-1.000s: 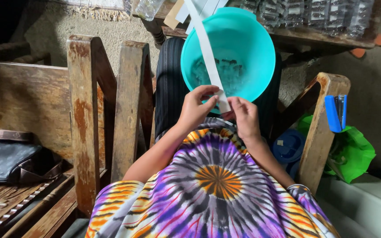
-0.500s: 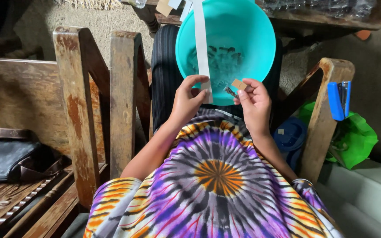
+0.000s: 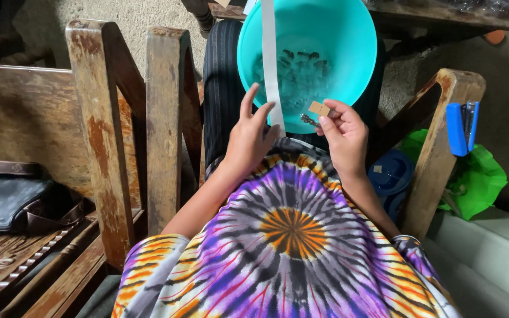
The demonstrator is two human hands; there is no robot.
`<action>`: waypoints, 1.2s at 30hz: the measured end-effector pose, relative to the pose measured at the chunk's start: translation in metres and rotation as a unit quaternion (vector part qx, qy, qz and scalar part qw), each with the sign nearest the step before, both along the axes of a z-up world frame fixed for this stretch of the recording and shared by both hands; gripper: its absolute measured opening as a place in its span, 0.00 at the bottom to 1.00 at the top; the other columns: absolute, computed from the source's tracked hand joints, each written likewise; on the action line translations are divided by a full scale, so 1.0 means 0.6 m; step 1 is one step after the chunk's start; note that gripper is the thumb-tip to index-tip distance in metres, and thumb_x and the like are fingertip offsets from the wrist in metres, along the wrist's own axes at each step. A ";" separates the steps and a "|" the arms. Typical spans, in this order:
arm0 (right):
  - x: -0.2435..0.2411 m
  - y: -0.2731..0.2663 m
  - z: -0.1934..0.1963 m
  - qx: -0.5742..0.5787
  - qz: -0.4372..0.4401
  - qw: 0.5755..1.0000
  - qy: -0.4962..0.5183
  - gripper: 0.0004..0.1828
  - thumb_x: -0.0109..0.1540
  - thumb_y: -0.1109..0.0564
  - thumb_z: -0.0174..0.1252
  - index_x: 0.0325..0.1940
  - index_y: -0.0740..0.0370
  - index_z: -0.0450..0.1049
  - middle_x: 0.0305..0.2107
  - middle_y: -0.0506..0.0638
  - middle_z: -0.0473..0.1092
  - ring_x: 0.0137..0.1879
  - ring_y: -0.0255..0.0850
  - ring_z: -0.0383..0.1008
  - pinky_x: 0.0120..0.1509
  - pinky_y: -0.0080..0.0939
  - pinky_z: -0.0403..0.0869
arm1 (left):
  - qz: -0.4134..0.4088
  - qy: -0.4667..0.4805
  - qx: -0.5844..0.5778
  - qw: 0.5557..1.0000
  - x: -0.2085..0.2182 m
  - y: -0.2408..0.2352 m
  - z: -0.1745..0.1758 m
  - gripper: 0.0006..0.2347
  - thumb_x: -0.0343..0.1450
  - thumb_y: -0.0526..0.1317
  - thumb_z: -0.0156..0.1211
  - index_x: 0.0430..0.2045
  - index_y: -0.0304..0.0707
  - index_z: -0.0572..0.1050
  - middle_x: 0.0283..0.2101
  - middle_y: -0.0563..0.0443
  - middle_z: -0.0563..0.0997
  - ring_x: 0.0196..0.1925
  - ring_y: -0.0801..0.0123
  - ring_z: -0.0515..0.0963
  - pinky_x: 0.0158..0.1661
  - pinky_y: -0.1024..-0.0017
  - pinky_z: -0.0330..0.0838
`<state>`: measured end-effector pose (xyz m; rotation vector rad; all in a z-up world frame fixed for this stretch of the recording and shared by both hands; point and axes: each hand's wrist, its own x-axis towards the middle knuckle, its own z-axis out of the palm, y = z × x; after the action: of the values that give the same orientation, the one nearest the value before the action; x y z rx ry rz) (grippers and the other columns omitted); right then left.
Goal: Assembling small black components onto a white strip, stapling them, and cutting the strip with scissors
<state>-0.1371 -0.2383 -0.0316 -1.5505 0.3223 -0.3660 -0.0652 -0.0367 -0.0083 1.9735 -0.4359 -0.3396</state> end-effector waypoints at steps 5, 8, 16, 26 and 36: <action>-0.008 0.005 0.048 -0.105 0.051 0.993 -0.002 0.15 0.62 0.68 0.59 0.54 0.72 0.73 0.28 0.56 0.68 0.32 0.38 0.72 0.35 0.39 0.74 | 0.031 -0.197 -0.038 0.979 -0.007 -0.001 0.029 0.14 0.70 0.38 0.62 0.49 0.39 0.72 0.56 0.41 0.67 0.38 0.54 0.80 0.39 0.63 0.77; -0.008 0.016 0.098 -0.199 0.079 0.977 -0.018 0.15 0.59 0.62 0.65 0.50 0.66 0.78 0.31 0.52 0.72 0.35 0.40 0.73 0.41 0.39 0.74 | -0.015 0.079 -0.198 0.977 -0.006 -0.022 0.013 0.15 0.69 0.45 0.65 0.48 0.45 0.77 0.45 0.50 0.77 0.40 0.64 0.82 0.40 0.71 0.78; -0.004 0.030 0.136 -0.313 0.053 0.941 -0.118 0.14 0.62 0.62 0.61 0.52 0.68 0.77 0.34 0.55 0.69 0.36 0.45 0.71 0.45 0.46 0.73 | 0.012 0.327 -0.356 0.875 -0.026 -0.039 0.033 0.06 0.70 0.35 0.62 0.37 0.33 0.80 0.25 0.54 0.79 0.29 0.81 0.79 0.34 0.81 0.75; -0.001 0.046 0.141 -0.314 0.050 0.939 -0.127 0.27 0.63 0.44 0.61 0.53 0.72 0.75 0.37 0.59 0.72 0.36 0.47 0.73 0.42 0.45 0.73 | -0.008 -0.067 -0.272 0.960 -0.029 -0.042 0.075 0.06 0.69 0.32 0.62 0.37 0.41 0.81 0.47 0.44 0.81 0.42 0.55 0.83 0.43 0.63 0.77; -0.011 0.039 0.135 -0.116 0.140 0.982 -0.050 0.20 0.64 0.53 0.58 0.53 0.73 0.74 0.41 0.61 0.71 0.47 0.45 0.72 0.52 0.47 0.71 | -0.015 -0.084 -0.276 0.957 -0.027 -0.034 0.084 0.03 0.70 0.31 0.58 0.32 0.36 0.79 0.50 0.41 0.77 0.37 0.54 0.83 0.40 0.61 0.76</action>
<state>-0.1438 -0.2151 0.0496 -1.7722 -0.0208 -0.2663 -0.0814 -0.0574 0.0419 1.4527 -0.5970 -0.0528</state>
